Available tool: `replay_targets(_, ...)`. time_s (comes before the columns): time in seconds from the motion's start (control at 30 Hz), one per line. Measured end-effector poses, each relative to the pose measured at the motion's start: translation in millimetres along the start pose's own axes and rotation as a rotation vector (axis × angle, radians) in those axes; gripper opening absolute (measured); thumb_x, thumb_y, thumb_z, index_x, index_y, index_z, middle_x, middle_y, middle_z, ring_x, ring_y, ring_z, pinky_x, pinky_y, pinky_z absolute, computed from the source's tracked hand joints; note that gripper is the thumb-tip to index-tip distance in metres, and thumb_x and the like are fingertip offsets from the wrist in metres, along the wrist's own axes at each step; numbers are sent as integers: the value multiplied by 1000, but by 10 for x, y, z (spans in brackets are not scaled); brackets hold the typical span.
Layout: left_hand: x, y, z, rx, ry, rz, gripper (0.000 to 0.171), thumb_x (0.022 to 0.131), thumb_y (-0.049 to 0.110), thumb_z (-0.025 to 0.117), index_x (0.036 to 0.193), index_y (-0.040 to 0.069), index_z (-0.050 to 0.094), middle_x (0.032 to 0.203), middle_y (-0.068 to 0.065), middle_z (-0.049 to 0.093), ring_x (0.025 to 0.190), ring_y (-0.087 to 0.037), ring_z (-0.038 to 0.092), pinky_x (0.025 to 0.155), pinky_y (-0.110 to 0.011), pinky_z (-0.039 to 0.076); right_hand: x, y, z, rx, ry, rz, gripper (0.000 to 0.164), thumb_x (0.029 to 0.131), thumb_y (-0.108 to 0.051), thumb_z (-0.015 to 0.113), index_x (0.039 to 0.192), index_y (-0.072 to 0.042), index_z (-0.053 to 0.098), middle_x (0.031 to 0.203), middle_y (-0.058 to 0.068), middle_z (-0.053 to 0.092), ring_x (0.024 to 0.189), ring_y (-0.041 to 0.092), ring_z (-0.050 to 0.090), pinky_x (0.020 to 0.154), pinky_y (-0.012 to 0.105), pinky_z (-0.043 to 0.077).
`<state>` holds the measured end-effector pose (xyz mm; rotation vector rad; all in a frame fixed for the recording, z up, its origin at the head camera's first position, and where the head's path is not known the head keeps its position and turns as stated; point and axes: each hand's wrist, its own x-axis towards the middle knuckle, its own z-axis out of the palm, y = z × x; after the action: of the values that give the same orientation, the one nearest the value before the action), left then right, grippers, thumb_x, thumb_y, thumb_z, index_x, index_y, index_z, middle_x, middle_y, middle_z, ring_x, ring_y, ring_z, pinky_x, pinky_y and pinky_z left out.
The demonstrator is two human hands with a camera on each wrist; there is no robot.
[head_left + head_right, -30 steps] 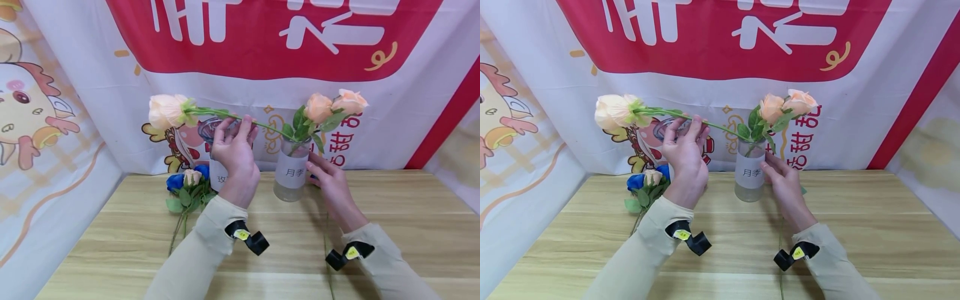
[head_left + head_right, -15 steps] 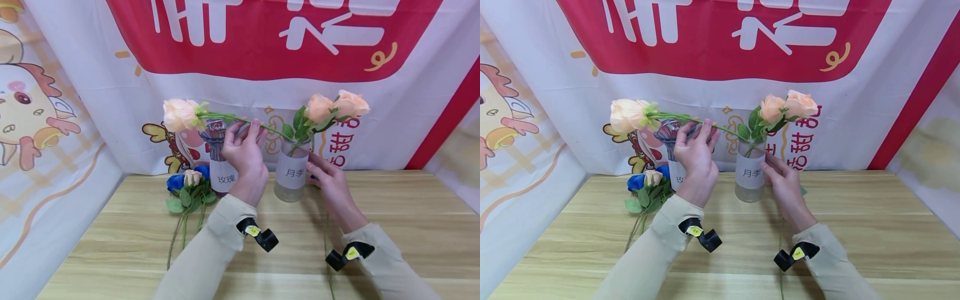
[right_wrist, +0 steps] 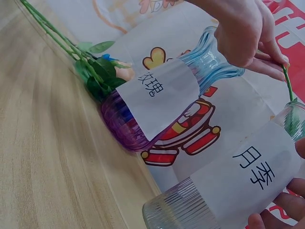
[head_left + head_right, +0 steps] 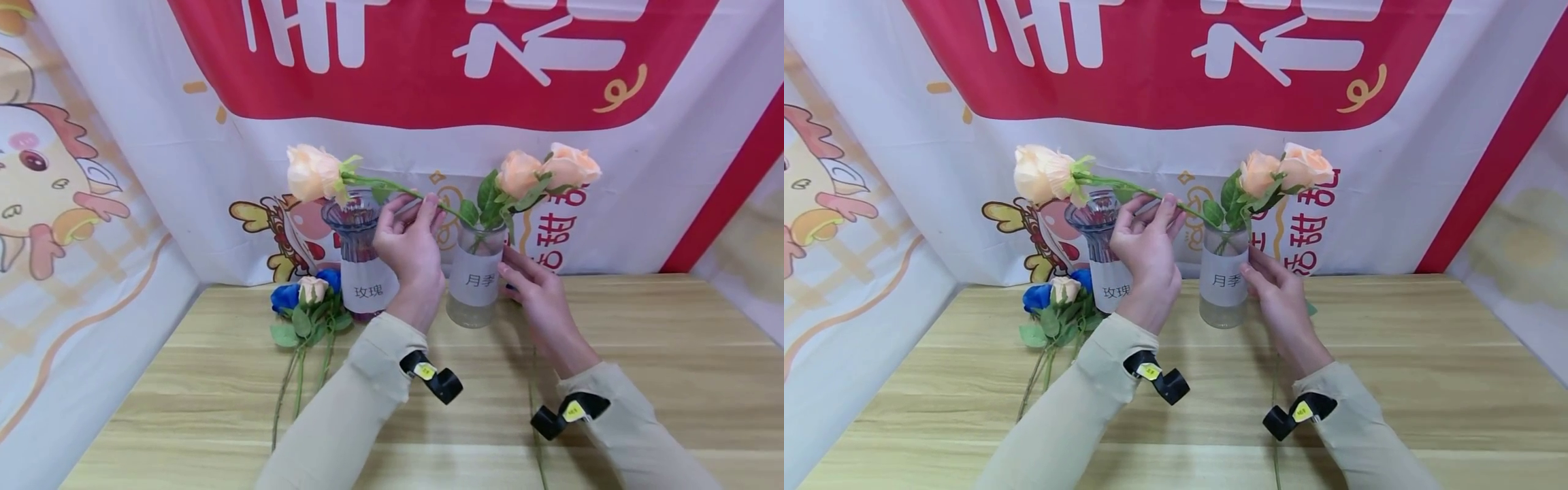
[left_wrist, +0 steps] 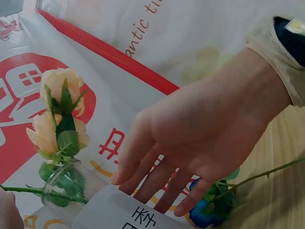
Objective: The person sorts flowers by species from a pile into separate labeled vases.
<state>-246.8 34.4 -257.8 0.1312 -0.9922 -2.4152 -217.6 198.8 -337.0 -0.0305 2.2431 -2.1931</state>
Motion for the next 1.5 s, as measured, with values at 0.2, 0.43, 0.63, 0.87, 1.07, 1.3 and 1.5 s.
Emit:
replay_targets(0.2,-19,-105,35,49,-19,14,21,84,-9,83,100,1,73,79,-2,72,72,-15,75,79,-41,68,0,2,-15,8,-17,28,69,109,-43,56,169,-21,29,176,0,31,160,20,33,128,50,36)
replay_targets(0.43,-11,-214,65,161,13,51,31,81,-4,88,107,5,74,79,-6,77,71,-12,75,75,-33,68,-2,-3,-10,15,-19,39,68,110,-44,56,169,-23,29,176,-1,31,161,21,31,130,52,33)
replay_targets(0.63,-30,-289,60,307,40,117,30,80,1,90,103,15,77,82,-8,79,71,-9,73,73,-31,66,-3,3,23,15,-4,30,66,110,-40,55,168,-21,30,176,-1,31,161,22,31,129,54,33)
replay_targets(0.87,-13,-330,36,382,5,134,23,84,7,89,104,16,81,90,-7,82,79,-8,74,75,-26,65,7,9,55,11,-6,12,66,110,-41,56,167,-20,32,176,-3,31,161,21,32,128,53,35)
replay_targets(1.07,17,-349,6,475,-41,107,19,87,12,88,104,16,82,95,-2,81,84,-8,74,76,-24,64,0,16,61,24,-12,14,64,111,-38,55,168,-20,31,176,-1,31,161,22,32,129,54,34)
replay_targets(1.3,25,-324,-15,610,-86,48,17,90,20,87,107,17,84,98,-1,82,89,-8,74,82,-26,64,-1,16,46,20,-13,18,65,111,-37,55,168,-19,30,177,0,30,162,23,31,129,53,34)
replay_targets(1.5,38,-272,0,696,-96,72,17,88,20,88,104,16,85,94,1,82,86,-8,74,79,-26,63,-1,14,14,12,-15,14,67,110,-39,55,168,-19,29,177,0,28,162,24,29,129,54,34)
